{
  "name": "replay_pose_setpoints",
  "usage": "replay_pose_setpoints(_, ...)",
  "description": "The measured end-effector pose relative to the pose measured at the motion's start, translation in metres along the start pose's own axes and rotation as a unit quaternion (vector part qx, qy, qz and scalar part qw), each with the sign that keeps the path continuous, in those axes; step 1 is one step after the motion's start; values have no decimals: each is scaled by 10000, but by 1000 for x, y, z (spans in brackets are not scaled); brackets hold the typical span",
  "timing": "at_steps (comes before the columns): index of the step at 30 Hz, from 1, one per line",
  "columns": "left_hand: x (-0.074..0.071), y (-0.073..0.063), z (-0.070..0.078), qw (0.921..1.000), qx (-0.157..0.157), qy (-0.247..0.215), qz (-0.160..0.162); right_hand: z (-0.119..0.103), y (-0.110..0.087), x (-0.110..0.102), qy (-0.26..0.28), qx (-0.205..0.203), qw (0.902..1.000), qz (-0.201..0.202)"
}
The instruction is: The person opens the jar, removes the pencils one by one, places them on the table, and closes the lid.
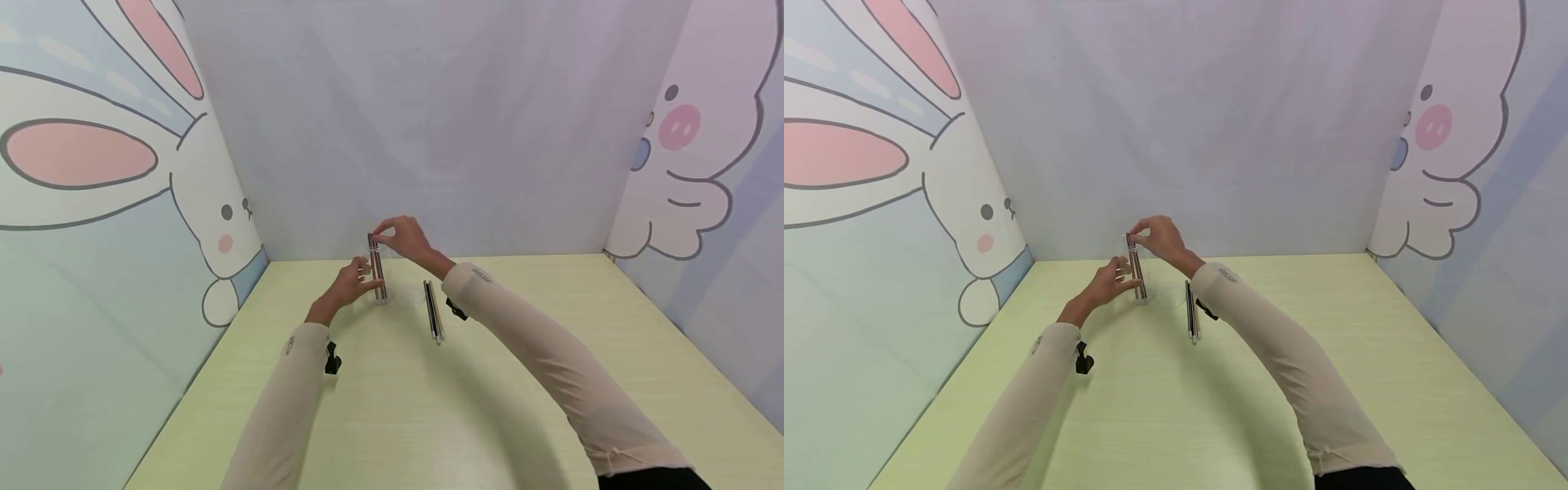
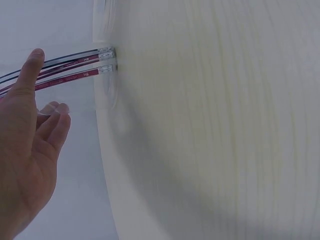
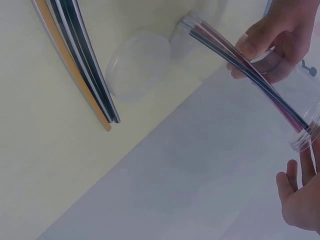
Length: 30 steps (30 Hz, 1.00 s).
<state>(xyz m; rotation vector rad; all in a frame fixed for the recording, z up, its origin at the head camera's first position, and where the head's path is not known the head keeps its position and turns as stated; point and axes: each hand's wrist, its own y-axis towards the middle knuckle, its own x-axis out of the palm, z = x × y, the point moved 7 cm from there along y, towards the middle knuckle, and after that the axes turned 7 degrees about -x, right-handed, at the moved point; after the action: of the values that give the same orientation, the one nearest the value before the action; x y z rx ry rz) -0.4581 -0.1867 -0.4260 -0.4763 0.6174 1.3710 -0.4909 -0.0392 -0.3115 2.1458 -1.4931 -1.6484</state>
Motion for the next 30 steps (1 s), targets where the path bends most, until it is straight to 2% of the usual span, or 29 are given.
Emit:
replay_pose_setpoints(5, 0, 1, -1, 10000, -15, -11, 23, 0, 1, 4, 121, -135, 9997, -158)
replay_pose_setpoints(13, 1, 2, -1, 10000, 9, -24, 19, 1, 3, 9, 340, -18, 9989, -324)
replay_pose_setpoints(21, 2, 2, -3, 10000, 26, -19, 54, -4, 1, 4, 266, -426, 9987, -83)
replay_pose_setpoints(30, 0, 0, 0, 10000, -1, 22, 31, -10, 11, -17, 210, -394, 9987, 265)
